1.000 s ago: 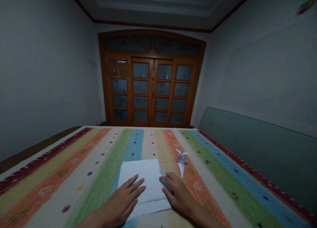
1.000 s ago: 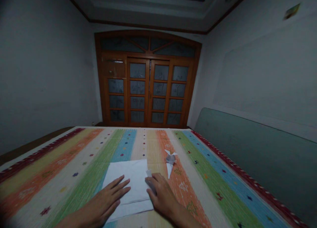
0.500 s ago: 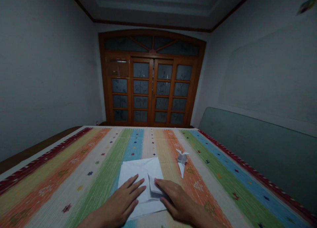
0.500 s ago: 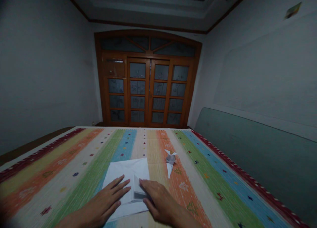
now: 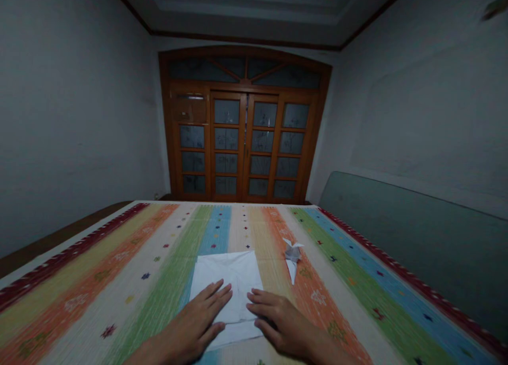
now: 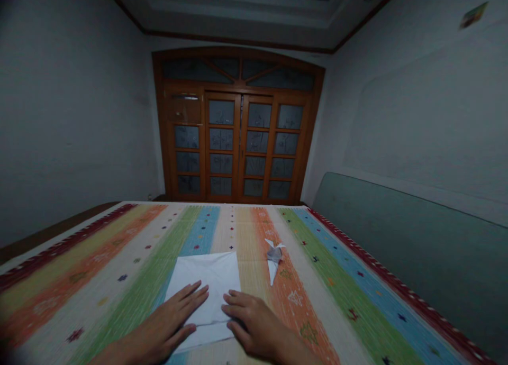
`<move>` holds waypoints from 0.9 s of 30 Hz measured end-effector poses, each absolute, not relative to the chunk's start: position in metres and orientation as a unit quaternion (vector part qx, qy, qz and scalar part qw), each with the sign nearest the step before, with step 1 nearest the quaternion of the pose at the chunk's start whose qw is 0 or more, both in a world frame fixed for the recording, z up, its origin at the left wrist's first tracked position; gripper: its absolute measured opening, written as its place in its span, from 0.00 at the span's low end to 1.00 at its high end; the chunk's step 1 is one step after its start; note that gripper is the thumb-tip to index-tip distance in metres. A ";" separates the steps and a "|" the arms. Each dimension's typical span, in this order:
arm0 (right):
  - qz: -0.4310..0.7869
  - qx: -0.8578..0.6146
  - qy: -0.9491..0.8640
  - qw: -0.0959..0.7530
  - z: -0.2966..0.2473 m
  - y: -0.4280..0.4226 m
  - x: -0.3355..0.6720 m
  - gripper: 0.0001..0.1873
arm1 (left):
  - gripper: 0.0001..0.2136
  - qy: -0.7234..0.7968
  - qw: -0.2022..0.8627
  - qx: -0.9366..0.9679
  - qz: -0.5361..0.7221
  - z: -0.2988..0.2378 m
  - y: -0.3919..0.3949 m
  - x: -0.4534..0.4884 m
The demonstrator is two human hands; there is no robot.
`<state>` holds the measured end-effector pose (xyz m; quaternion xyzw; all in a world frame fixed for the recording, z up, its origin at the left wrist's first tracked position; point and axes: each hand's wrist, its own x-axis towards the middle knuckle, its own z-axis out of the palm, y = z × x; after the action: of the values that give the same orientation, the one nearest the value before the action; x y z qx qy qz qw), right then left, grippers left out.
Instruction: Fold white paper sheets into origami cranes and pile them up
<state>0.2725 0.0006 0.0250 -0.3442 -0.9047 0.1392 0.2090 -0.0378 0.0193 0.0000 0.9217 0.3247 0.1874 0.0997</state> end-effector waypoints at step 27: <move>0.126 -0.340 -0.884 0.293 0.006 0.003 0.272 0.16 | 0.27 0.337 0.154 0.899 0.235 -0.011 0.028 -0.043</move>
<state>0.2719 0.0033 0.0058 -0.3405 -0.8844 0.1259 0.2934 -0.0435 0.0276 -0.0106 0.8987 0.3367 0.2349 0.1540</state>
